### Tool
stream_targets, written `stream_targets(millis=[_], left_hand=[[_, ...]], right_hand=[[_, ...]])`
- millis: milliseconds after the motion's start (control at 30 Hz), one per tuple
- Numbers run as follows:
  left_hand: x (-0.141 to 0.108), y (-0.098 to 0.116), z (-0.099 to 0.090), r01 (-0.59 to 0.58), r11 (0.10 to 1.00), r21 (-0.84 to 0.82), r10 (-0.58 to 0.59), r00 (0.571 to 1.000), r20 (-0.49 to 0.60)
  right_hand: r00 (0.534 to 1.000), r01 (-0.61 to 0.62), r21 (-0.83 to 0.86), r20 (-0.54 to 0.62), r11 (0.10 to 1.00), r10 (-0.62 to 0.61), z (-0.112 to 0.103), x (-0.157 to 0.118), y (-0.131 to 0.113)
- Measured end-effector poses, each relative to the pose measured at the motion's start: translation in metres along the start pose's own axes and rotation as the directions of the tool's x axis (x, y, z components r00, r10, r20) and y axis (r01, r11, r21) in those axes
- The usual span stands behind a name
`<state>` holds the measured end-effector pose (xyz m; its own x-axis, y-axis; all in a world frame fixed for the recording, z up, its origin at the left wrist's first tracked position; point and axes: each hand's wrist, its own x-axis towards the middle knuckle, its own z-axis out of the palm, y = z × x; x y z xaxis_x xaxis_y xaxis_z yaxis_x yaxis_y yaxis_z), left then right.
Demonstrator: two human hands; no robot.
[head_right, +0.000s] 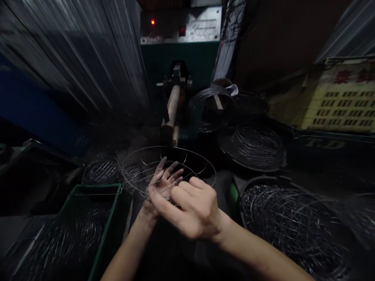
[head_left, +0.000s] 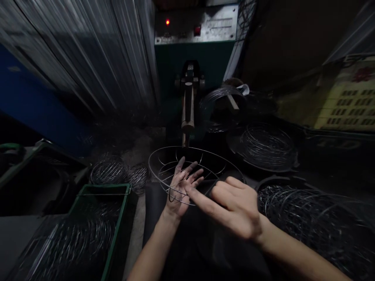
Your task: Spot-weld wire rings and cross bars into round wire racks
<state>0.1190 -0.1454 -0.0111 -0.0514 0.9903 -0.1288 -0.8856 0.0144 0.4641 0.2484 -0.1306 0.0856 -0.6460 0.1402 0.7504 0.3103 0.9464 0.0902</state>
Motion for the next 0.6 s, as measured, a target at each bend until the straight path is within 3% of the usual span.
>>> stream_targets(millis=[133,267,333,400,433,467,500,533,567,600], left_hand=[[0.013,-0.006,-0.006,-0.002,0.983,-0.181,-0.018,0.994,-0.109],[0.028,-0.001,-0.013,-0.077,0.941,-0.329,0.04,0.992,-0.116],[0.034,0.009,-0.017,-0.095,0.933,-0.348,0.077,0.995,-0.064],[0.038,0.021,-0.023,-0.029,0.946,-0.324,0.017,0.999,-0.039],[0.039,0.026,-0.027,0.026,0.951,-0.308,-0.039,0.998,-0.038],[0.041,0.03,-0.032,0.079,0.953,-0.293,-0.095,0.995,-0.04],[0.042,0.033,-0.037,0.118,0.952,-0.283,-0.136,0.99,-0.043],[0.043,0.035,-0.041,0.143,0.951,-0.275,-0.161,0.986,-0.043],[0.044,0.036,-0.044,0.159,0.95,-0.27,-0.176,0.984,-0.039],[0.045,0.038,-0.046,0.168,0.95,-0.264,-0.183,0.983,-0.034]], right_hand=[[0.999,0.027,0.001,-0.031,1.0,-0.027,0.027,-0.005,-0.025],[0.995,-0.074,0.138,0.083,0.988,0.063,0.045,-0.022,-0.052],[0.99,-0.137,0.229,0.07,0.964,0.124,0.039,-0.032,-0.047],[0.954,-0.283,0.248,-0.025,0.927,0.298,0.028,-0.044,-0.024],[0.897,-0.405,0.235,-0.083,0.884,0.433,0.025,-0.051,-0.006],[0.786,-0.565,0.231,-0.141,0.792,0.602,0.025,-0.057,0.014],[0.636,-0.711,0.248,-0.173,0.658,0.752,0.028,-0.064,0.035],[0.538,-0.785,0.289,-0.122,0.548,0.834,0.035,-0.07,0.056],[0.48,-0.818,0.344,-0.034,0.461,0.877,0.045,-0.075,0.075],[0.453,-0.836,0.396,0.108,0.379,0.885,0.057,-0.079,0.092]])
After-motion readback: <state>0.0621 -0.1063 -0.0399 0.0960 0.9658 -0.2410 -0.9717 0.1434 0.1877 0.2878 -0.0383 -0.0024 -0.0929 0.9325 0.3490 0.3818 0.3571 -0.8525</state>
